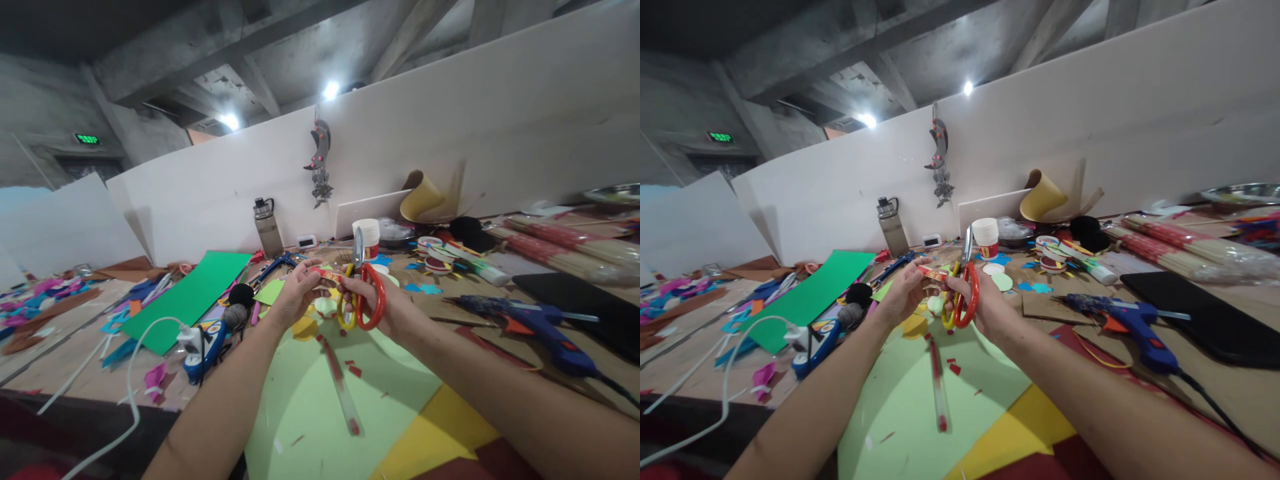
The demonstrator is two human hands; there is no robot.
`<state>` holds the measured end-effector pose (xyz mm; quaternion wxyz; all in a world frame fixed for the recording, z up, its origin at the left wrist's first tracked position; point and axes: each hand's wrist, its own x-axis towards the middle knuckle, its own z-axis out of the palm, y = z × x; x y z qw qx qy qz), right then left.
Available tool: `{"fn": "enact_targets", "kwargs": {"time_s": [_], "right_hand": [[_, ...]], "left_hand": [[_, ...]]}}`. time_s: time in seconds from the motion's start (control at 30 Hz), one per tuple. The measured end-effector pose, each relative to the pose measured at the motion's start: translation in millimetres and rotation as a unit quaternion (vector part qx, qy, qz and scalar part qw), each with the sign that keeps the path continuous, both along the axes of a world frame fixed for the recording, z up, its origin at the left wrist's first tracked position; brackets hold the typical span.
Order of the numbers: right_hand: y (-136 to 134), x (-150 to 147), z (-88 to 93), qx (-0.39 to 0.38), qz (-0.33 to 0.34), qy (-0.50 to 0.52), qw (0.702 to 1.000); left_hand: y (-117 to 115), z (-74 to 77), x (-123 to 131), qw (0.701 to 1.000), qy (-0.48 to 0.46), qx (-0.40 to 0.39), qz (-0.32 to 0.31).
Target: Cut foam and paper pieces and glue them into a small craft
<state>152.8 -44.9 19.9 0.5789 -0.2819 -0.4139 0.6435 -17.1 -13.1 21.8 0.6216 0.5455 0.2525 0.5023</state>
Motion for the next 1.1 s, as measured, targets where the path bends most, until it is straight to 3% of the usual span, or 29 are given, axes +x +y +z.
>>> {"fn": "enact_targets", "kwargs": {"time_s": [0.3,0.63,0.83,0.97,1.1], "right_hand": [[-3.9,1.0,0.2,0.029,0.018,-0.033,0.999],[-2.2,-0.7,-2.0,0.028,-0.030,-0.068,0.997],[-4.3,-2.4,-0.8,0.017,-0.010,-0.091,0.996],[-7.2,-2.4,4.0,0.004,-0.005,-0.105,0.994],[-17.7,0.9,19.5,0.038,0.013,-0.158,0.987]], "left_hand": [[-4.4,4.7,5.6,1.000,-0.022,0.008,0.001],[-3.9,3.7,7.5,0.998,0.048,0.045,0.021],[-3.4,1.7,5.2,0.988,0.123,0.081,0.044],[-3.8,3.8,4.4,0.990,0.095,0.088,0.054],[-1.4,9.0,-1.5,0.993,0.043,0.096,0.057]]}}
